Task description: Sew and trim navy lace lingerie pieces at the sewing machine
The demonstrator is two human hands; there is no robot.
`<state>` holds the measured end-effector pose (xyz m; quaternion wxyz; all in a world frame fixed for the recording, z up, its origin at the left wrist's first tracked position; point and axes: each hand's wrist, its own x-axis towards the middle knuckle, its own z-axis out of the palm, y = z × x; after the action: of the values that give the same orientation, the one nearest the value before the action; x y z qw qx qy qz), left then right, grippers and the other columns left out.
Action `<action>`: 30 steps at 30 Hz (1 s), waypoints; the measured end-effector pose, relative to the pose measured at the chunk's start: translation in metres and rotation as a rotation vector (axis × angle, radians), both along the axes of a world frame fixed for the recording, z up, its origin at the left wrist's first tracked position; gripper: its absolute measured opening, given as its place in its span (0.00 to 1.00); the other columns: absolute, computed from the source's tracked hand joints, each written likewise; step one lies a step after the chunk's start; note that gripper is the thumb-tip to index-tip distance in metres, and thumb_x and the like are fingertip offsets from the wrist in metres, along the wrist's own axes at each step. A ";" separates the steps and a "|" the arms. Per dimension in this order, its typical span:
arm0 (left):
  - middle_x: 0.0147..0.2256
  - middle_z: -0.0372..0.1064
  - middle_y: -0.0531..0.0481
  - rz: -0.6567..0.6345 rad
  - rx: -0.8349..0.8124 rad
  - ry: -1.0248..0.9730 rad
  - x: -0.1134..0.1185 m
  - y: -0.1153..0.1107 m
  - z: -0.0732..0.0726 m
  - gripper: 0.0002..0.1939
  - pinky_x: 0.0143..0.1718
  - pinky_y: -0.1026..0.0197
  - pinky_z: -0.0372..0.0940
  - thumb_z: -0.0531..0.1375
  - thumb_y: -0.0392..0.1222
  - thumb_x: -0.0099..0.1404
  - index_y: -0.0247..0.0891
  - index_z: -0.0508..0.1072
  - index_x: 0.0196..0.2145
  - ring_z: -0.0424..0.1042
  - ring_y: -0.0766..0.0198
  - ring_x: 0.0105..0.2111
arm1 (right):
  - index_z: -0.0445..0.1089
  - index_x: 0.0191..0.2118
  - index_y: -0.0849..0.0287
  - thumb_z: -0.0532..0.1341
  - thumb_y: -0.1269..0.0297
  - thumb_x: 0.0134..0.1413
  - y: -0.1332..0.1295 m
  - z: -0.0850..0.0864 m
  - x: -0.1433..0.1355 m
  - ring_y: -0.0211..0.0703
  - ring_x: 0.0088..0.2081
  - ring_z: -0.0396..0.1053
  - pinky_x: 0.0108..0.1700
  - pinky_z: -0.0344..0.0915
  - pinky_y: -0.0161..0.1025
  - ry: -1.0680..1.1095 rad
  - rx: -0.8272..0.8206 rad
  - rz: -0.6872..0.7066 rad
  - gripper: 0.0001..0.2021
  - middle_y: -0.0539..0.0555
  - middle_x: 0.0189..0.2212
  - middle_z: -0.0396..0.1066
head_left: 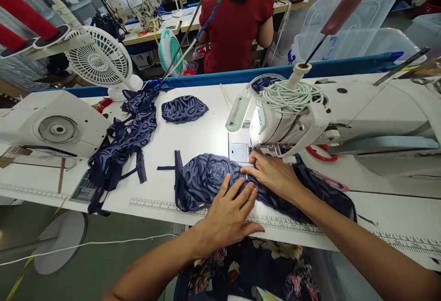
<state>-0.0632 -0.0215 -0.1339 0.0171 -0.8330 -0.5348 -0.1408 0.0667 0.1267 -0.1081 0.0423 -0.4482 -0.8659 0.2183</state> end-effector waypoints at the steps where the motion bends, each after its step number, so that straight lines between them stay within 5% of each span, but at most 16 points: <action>1: 0.63 0.59 0.39 0.014 -0.009 0.000 0.001 -0.001 0.000 0.39 0.67 0.35 0.39 0.47 0.64 0.69 0.29 0.58 0.63 0.53 0.45 0.65 | 0.61 0.34 0.53 0.59 0.50 0.58 0.000 0.000 0.000 0.42 0.28 0.71 0.25 0.48 0.34 0.006 0.006 -0.004 0.13 0.46 0.25 0.71; 8: 0.63 0.59 0.39 0.044 -0.050 -0.006 0.003 -0.006 0.009 0.38 0.65 0.29 0.34 0.45 0.65 0.69 0.32 0.57 0.64 0.54 0.46 0.64 | 0.65 0.37 0.53 0.57 0.56 0.62 -0.004 0.003 0.013 0.40 0.26 0.70 0.27 0.57 0.35 0.110 0.072 0.077 0.08 0.46 0.25 0.72; 13: 0.57 0.66 0.38 0.076 -0.016 -0.066 0.001 0.006 0.019 0.29 0.66 0.37 0.44 0.49 0.58 0.72 0.31 0.63 0.58 0.61 0.52 0.60 | 0.68 0.48 0.56 0.50 0.68 0.66 -0.016 -0.001 0.036 0.44 0.45 0.71 0.45 0.64 0.40 0.260 0.312 0.318 0.12 0.56 0.47 0.72; 17: 0.49 0.71 0.40 0.137 0.064 -0.075 -0.002 0.023 0.016 0.21 0.65 0.42 0.51 0.52 0.50 0.72 0.30 0.68 0.52 0.68 0.55 0.53 | 0.70 0.47 0.58 0.52 0.72 0.65 -0.020 -0.006 0.043 0.45 0.48 0.69 0.48 0.62 0.42 0.246 0.481 0.510 0.12 0.55 0.47 0.73; 22: 0.47 0.71 0.42 0.111 0.107 0.094 -0.002 0.031 0.010 0.16 0.65 0.32 0.45 0.53 0.46 0.72 0.32 0.70 0.49 0.70 0.54 0.48 | 0.72 0.44 0.58 0.54 0.69 0.67 -0.021 -0.007 0.042 0.43 0.45 0.70 0.47 0.58 0.44 0.221 0.561 0.484 0.09 0.53 0.43 0.75; 30: 0.49 0.71 0.40 0.154 0.176 0.187 0.007 0.027 0.006 0.19 0.66 0.33 0.44 0.50 0.42 0.72 0.28 0.71 0.52 0.70 0.51 0.49 | 0.73 0.47 0.57 0.54 0.68 0.67 -0.025 -0.005 0.048 0.44 0.41 0.70 0.46 0.56 0.45 0.163 0.610 0.393 0.11 0.54 0.40 0.75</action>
<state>-0.0564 0.0055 -0.1276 0.1507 -0.7942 -0.5788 -0.1072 0.1146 0.1015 -0.1131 0.2003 -0.2215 -0.9543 -0.0109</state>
